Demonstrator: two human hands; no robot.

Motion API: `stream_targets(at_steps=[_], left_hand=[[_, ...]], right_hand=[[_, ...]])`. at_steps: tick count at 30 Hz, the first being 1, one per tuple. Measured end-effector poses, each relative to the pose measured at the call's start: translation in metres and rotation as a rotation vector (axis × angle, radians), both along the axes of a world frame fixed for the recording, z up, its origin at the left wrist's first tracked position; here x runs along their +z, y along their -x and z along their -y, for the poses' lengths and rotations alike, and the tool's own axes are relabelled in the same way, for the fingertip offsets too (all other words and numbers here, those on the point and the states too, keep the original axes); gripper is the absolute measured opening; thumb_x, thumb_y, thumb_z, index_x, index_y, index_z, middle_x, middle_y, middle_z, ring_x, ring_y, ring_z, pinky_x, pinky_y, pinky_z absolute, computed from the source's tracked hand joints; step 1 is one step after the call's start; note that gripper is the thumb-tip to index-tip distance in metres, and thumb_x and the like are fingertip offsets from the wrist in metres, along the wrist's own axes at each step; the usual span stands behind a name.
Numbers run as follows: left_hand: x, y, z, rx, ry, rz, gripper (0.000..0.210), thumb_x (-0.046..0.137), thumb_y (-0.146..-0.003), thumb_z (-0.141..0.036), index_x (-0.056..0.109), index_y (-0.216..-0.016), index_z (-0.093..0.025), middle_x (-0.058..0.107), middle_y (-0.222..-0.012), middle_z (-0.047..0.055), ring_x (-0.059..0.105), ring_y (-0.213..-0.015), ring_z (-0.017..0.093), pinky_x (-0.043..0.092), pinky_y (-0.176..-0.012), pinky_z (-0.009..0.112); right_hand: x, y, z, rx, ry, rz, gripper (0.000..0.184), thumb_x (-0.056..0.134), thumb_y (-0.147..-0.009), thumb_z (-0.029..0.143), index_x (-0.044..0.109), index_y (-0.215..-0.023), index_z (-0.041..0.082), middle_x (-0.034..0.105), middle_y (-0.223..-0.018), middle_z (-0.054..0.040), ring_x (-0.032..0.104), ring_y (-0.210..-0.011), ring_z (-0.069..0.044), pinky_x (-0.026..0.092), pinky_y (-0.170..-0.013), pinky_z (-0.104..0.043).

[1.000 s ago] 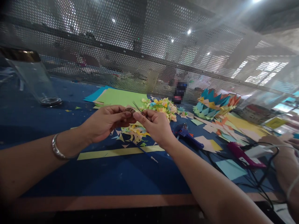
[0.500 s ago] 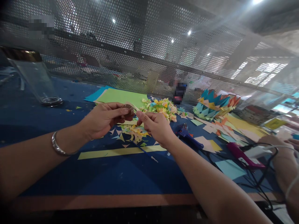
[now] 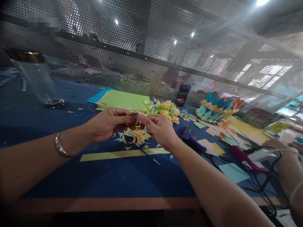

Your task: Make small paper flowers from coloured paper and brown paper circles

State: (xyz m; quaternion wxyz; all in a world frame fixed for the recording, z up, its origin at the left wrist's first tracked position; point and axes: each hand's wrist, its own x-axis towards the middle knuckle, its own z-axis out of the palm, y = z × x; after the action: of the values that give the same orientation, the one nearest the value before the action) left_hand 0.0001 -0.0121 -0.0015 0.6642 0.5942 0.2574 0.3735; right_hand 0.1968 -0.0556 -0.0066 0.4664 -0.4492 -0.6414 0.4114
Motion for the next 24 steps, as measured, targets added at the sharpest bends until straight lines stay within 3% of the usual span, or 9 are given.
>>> stream_targets(at_steps=[10,24], left_hand=[[-0.0018,0.0019,-0.0034,-0.048,0.001,0.015,0.010,0.081,-0.076,-0.029,0.078,-0.081,-0.020,0.074,-0.079,0.003,0.064,-0.072,0.012,0.046,-0.067,0.025],[0.0006,0.0024,-0.0043,0.039,-0.004,0.005,0.008,0.081,-0.073,-0.023,0.075,-0.075,-0.018,0.073,-0.078,0.002,0.063,-0.068,0.011,0.047,-0.068,0.025]], right_hand=[[0.0017,0.0002,0.0013,0.049,0.026,-0.033,0.045,0.064,-0.089,0.056,0.060,-0.067,0.017,0.028,-0.047,0.0089,0.018,-0.043,-0.005,0.012,-0.042,-0.024],[0.0000,-0.0038,-0.0013,0.016,-0.010,0.067,0.047,0.063,-0.089,0.058,0.059,-0.066,0.017,0.028,-0.046,0.0087,0.020,-0.042,-0.005,0.014,-0.042,-0.024]])
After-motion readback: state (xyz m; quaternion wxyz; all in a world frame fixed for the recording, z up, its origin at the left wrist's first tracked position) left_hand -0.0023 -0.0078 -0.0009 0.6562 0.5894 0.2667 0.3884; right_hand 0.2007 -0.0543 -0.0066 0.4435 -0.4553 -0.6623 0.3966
